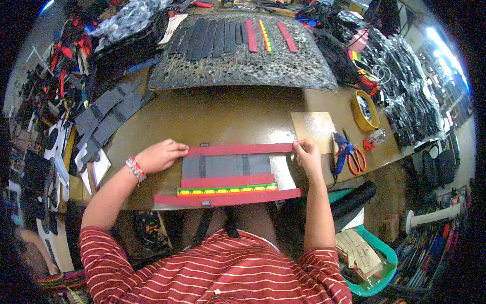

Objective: The person assembles layered craft parts by placing red and patterned strips onto a gray base, then uses a hot glue gun to secure them. They repeatedly align and press the strips, occasionally picking up additional pieces from the table.

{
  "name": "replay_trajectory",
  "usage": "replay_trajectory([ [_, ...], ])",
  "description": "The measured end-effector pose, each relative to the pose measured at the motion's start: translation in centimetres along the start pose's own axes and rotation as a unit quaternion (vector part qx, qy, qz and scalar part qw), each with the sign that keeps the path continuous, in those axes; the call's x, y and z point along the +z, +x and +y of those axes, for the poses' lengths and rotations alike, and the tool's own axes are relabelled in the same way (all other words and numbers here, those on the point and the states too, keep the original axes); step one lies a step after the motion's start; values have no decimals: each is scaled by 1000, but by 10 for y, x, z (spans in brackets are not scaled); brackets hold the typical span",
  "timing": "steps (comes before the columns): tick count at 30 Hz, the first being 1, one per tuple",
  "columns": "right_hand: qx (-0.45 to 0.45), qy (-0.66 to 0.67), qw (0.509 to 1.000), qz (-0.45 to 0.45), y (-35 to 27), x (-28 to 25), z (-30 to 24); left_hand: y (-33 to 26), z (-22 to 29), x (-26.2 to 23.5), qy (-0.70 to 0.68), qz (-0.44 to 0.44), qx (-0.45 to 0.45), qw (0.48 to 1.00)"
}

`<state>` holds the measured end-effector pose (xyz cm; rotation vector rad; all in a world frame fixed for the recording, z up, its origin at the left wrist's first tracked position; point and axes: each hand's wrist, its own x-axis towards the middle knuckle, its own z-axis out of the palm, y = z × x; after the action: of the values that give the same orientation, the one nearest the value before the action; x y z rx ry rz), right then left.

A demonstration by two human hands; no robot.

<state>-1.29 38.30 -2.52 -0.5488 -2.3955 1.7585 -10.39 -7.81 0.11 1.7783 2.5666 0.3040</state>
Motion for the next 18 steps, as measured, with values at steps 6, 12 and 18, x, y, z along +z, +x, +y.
replay_trajectory([
  [6,-225,52,971,57,10,19,-96,17,92,26,-41,52,-143,988],
  [12,-384,-22,923,-15,-76,52,-172,46,111,32,-240,52,-226,943],
  [18,-447,261,794,-317,-80,69,-130,53,80,31,-169,41,-146,974],
])
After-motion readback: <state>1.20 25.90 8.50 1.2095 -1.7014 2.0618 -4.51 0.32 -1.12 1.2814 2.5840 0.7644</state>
